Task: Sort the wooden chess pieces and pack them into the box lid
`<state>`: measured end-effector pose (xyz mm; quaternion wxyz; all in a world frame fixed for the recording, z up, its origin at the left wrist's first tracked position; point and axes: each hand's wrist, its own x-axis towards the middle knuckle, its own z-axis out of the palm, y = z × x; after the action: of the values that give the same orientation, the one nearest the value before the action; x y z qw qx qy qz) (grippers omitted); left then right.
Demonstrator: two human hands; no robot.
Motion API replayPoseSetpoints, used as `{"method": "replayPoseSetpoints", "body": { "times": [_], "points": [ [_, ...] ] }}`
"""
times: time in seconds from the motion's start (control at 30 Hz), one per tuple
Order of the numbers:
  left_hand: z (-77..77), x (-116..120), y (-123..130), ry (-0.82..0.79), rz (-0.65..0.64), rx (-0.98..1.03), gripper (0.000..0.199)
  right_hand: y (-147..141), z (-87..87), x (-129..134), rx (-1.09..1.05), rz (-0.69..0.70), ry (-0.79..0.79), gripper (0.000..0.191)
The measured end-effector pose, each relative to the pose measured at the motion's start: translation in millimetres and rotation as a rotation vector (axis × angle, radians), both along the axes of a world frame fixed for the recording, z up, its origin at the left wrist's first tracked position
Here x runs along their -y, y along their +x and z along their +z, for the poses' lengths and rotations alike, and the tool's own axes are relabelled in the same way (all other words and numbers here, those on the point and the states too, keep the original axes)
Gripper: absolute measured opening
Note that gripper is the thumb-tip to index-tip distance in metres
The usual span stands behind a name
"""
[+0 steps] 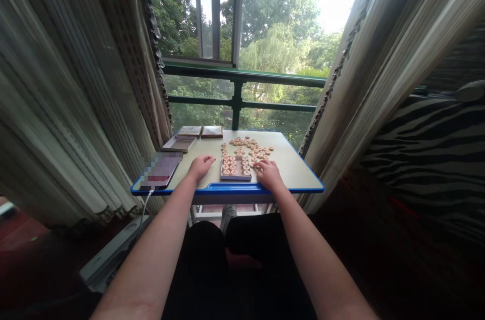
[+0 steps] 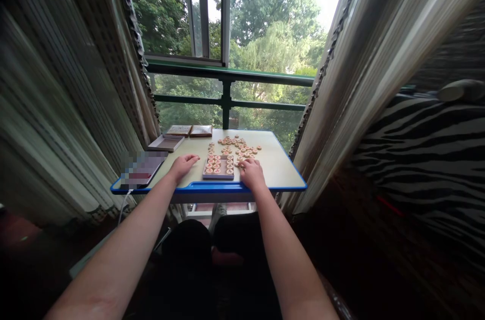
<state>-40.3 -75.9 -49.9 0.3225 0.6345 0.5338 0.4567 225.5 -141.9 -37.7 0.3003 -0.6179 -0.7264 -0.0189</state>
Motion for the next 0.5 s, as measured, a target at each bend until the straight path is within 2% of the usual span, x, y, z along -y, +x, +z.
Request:
{"method": "replayPoseSetpoints", "body": {
  "times": [0.2,0.33,0.5],
  "points": [
    [2.2,5,1,-0.016,-0.021,0.009,0.039,2,-3.6,-2,-0.046,-0.014,0.016,0.031],
    [-2.8,2,0,0.003,-0.029,-0.025,0.038,2,-5.9,-1,-0.081,-0.033,0.047,0.037],
    [-7.6,-6,0,0.014,-0.013,-0.073,0.038,1,-8.2,-2,-0.105,-0.106,0.039,0.035]
  ]
}}
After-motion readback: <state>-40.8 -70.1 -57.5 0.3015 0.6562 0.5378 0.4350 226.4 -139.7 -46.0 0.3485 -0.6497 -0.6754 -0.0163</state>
